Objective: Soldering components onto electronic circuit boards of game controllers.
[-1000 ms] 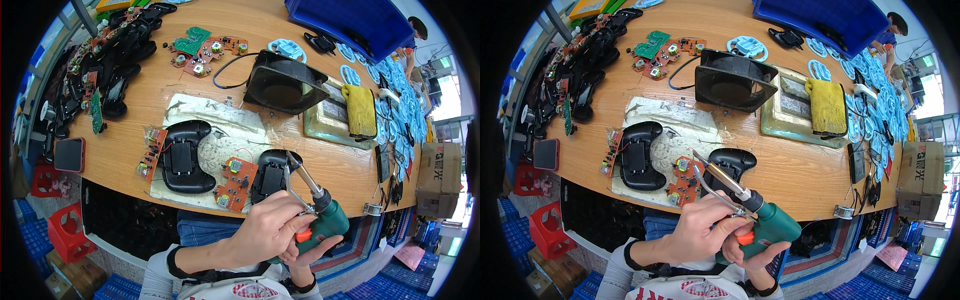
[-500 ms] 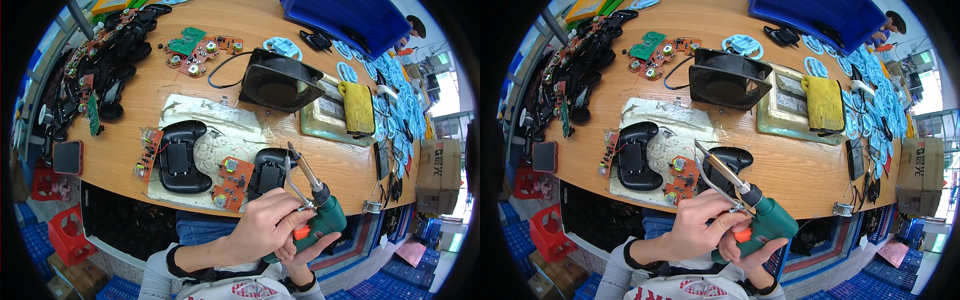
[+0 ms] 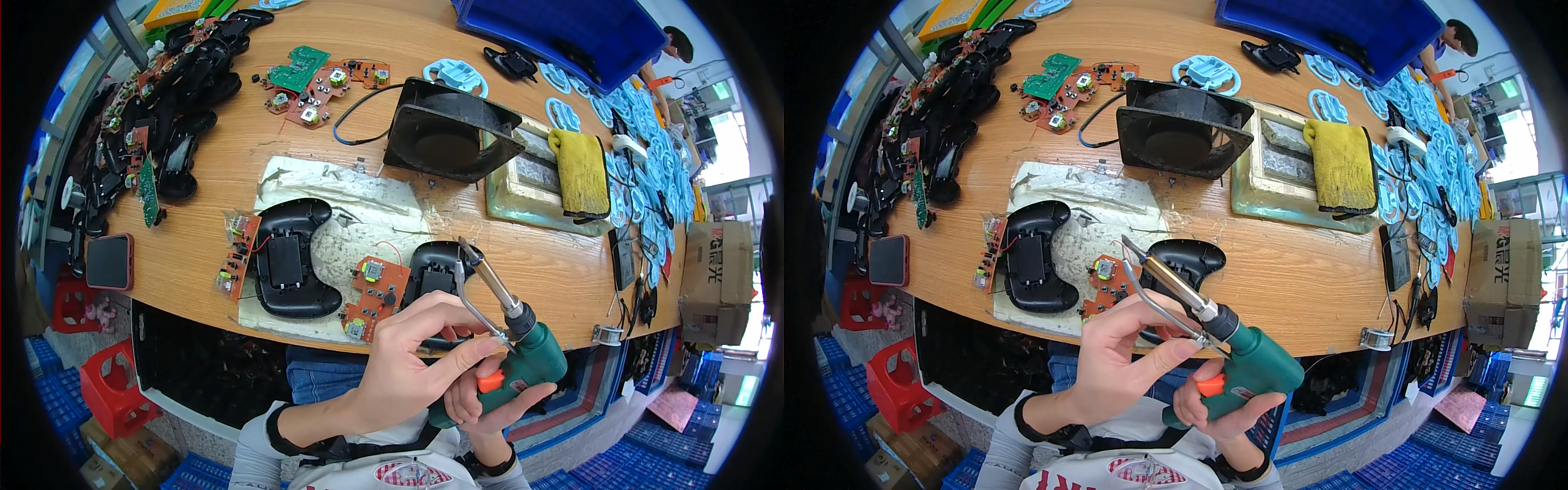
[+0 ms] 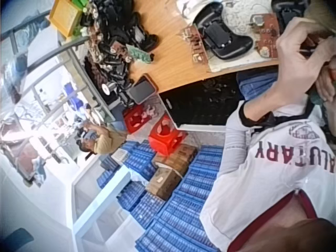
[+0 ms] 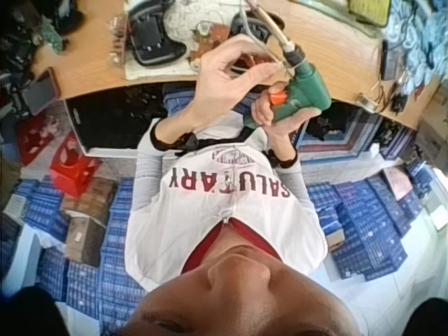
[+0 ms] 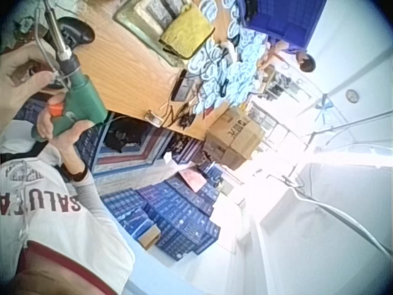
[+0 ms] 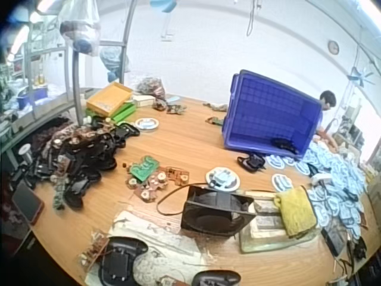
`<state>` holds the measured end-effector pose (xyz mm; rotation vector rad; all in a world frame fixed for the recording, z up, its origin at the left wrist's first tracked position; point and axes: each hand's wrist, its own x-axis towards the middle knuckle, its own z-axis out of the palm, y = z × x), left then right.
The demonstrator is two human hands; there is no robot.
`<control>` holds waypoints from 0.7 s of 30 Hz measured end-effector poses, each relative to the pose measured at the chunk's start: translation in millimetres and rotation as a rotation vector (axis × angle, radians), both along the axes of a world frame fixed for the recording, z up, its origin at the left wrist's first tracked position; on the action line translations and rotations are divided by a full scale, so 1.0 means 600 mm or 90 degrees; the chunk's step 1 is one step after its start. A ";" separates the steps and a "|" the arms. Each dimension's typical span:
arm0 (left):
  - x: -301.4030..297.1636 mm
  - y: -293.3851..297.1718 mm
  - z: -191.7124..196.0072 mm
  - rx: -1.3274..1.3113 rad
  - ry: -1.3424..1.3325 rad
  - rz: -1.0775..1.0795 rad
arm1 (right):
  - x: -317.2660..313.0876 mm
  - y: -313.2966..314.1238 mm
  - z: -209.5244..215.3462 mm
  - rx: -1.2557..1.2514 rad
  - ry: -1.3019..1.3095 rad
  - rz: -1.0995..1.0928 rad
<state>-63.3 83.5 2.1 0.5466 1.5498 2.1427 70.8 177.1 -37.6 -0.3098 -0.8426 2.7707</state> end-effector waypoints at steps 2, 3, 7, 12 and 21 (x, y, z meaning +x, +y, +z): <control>0.002 -0.001 -0.002 0.016 -0.022 -0.006 | -0.001 0.000 0.002 0.009 0.000 0.002; 0.003 -0.001 -0.001 0.020 -0.039 -0.008 | -0.001 0.000 0.002 0.017 -0.001 0.004; 0.005 0.000 -0.003 0.050 -0.066 0.006 | 0.000 -0.003 0.002 0.014 -0.007 0.002; 0.001 -0.001 0.000 0.052 -0.038 0.016 | 0.001 -0.001 -0.001 0.033 0.005 0.005; -0.004 -0.008 -0.002 0.030 -0.009 -0.007 | 0.001 0.001 0.004 -0.009 0.003 0.019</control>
